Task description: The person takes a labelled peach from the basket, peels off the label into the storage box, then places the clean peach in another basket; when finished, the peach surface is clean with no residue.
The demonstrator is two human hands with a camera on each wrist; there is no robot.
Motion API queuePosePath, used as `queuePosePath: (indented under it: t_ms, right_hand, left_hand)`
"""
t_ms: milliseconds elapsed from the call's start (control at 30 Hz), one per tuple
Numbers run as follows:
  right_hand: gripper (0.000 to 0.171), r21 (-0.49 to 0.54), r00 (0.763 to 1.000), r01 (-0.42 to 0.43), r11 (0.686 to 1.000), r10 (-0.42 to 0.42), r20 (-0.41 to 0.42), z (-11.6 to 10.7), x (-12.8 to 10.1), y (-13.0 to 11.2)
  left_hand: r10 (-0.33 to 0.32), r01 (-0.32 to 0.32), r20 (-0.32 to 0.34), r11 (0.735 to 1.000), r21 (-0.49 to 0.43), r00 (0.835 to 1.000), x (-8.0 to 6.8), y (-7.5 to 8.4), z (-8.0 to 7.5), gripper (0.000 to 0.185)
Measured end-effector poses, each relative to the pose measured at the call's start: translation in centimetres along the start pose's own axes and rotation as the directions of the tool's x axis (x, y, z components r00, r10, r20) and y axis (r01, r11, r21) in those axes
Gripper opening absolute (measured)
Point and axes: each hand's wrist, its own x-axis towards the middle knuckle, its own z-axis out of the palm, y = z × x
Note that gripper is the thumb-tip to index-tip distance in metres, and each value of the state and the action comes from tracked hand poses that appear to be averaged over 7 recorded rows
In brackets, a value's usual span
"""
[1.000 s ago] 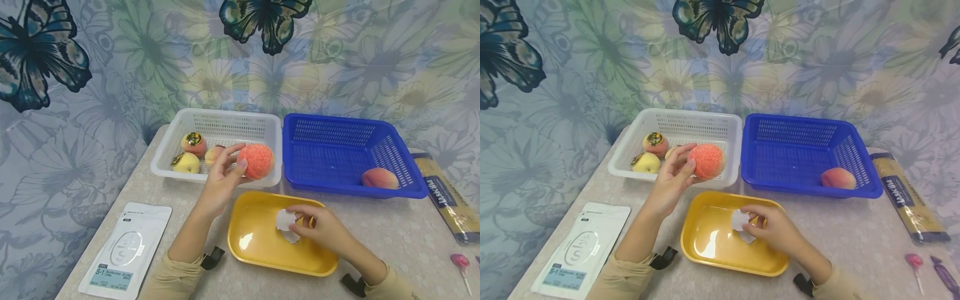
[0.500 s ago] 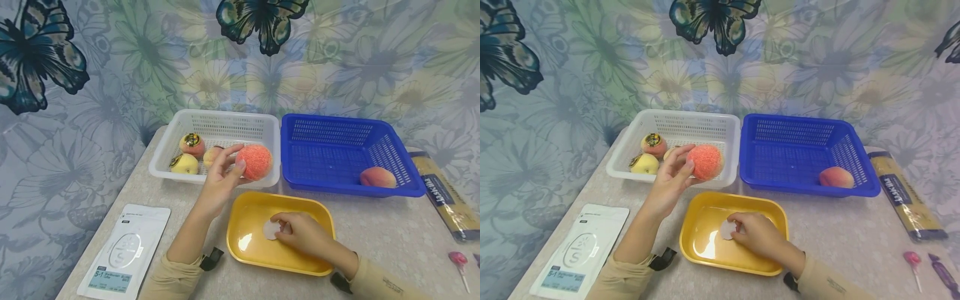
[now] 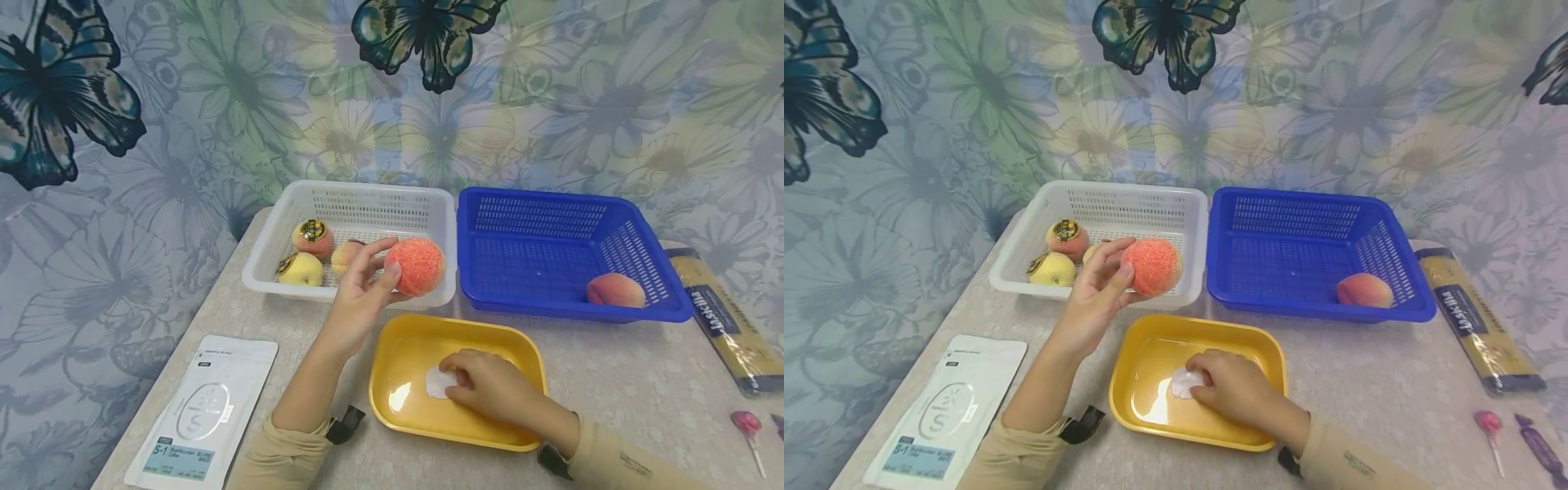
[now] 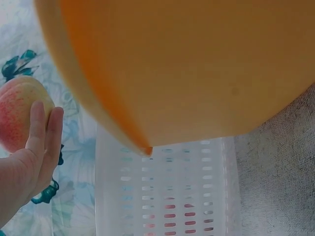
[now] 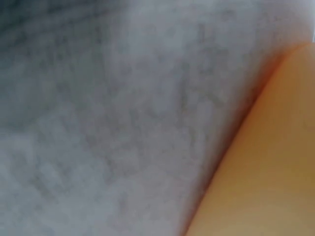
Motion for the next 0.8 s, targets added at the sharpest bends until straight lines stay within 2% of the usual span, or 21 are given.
queuePosePath:
  t_ms: [233, 400, 600, 800]
  right_hand:
    - [0.026, 0.114, 0.996, 0.042, 0.993, -0.033, -0.08, -1.6, -0.9, -0.6]
    - [0.03, 0.15, 0.976, 0.065, 0.986, -0.031, -0.214, -3.9, -2.3, -0.5]
    - [0.039, 0.126, 0.915, 0.082, 0.989, -0.024, -0.403, -7.5, -4.1, 1.5]
    - [0.054, 0.101, 0.807, 0.023, 0.995, 0.041, -0.589, -10.8, -5.9, 5.7]
  left_hand:
    - [-0.003, 0.003, 0.001, 1.0, -0.011, 1.0, 0.0, 0.0, 0.0, 0.045]
    - [-0.024, 0.024, 0.001, 1.0, -0.006, 1.0, -0.1, 0.0, 0.1, 0.044]
    - [-0.052, 0.052, 0.014, 0.999, 0.007, 0.999, -0.4, 0.3, 0.3, 0.045]
    - [-0.064, 0.066, 0.056, 0.997, -0.035, 0.996, -0.5, 1.0, 0.6, 0.041]
